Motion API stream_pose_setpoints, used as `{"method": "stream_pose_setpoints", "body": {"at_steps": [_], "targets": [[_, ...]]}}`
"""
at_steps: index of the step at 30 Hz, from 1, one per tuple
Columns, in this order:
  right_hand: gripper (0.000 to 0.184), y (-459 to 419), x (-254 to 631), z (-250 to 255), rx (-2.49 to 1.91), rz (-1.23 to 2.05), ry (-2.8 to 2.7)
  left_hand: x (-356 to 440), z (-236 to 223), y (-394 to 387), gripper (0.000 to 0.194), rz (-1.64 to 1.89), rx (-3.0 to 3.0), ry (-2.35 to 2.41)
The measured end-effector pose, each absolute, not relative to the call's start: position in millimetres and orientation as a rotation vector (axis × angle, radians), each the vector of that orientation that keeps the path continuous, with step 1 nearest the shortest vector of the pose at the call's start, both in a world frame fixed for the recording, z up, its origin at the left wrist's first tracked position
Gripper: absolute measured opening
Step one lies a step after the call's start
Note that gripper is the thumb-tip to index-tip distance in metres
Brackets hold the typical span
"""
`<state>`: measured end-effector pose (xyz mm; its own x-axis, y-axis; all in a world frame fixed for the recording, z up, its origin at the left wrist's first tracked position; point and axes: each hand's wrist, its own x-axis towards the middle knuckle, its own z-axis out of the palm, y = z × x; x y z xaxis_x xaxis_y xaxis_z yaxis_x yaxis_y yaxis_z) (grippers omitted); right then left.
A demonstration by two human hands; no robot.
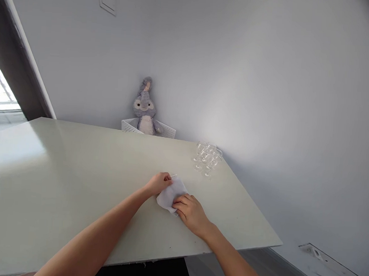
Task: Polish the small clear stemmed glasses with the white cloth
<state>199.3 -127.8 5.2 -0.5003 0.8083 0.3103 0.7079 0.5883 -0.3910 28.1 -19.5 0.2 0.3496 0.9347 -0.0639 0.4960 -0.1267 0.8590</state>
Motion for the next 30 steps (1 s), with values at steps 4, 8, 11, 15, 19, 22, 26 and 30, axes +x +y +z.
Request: {"method": "stream_pose_setpoints", "body": {"at_steps": [4, 8, 11, 15, 19, 22, 26, 30], "targets": [[0.013, -124, 208, 13, -1.223, 0.725, -1.701, 24, 2, -15, 0.019, 0.82, 1.605, 1.333], [0.021, -125, 224, 42, -1.117, 1.003, -0.938, 16, -1, -8, 0.023, 0.996, 1.365, 1.357], [0.023, -126, 234, 67, -0.994, 1.013, -0.696, 12, -4, -3, 0.027, 1.117, 1.188, 1.334], [0.018, -114, 229, 86, -0.937, 0.988, -0.693, 9, -6, 0, 0.027, 1.255, 1.018, 1.314], [0.031, -87, 218, 70, -1.05, 1.02, -1.018, 5, -7, 1, 0.027, 1.356, 0.931, 1.327], [0.036, -74, 218, 40, -1.377, 0.763, -1.597, 1, -6, 3, 0.026, 1.421, 0.914, 1.352], [0.048, -70, 223, 1, -1.592, 0.366, -2.368, 9, 1, -4, 0.024, 1.466, 0.965, 1.342], [0.052, -48, 219, -15, -1.649, 0.163, -2.549, 33, 14, -33, 0.022, 1.461, 1.302, 1.266]]}}
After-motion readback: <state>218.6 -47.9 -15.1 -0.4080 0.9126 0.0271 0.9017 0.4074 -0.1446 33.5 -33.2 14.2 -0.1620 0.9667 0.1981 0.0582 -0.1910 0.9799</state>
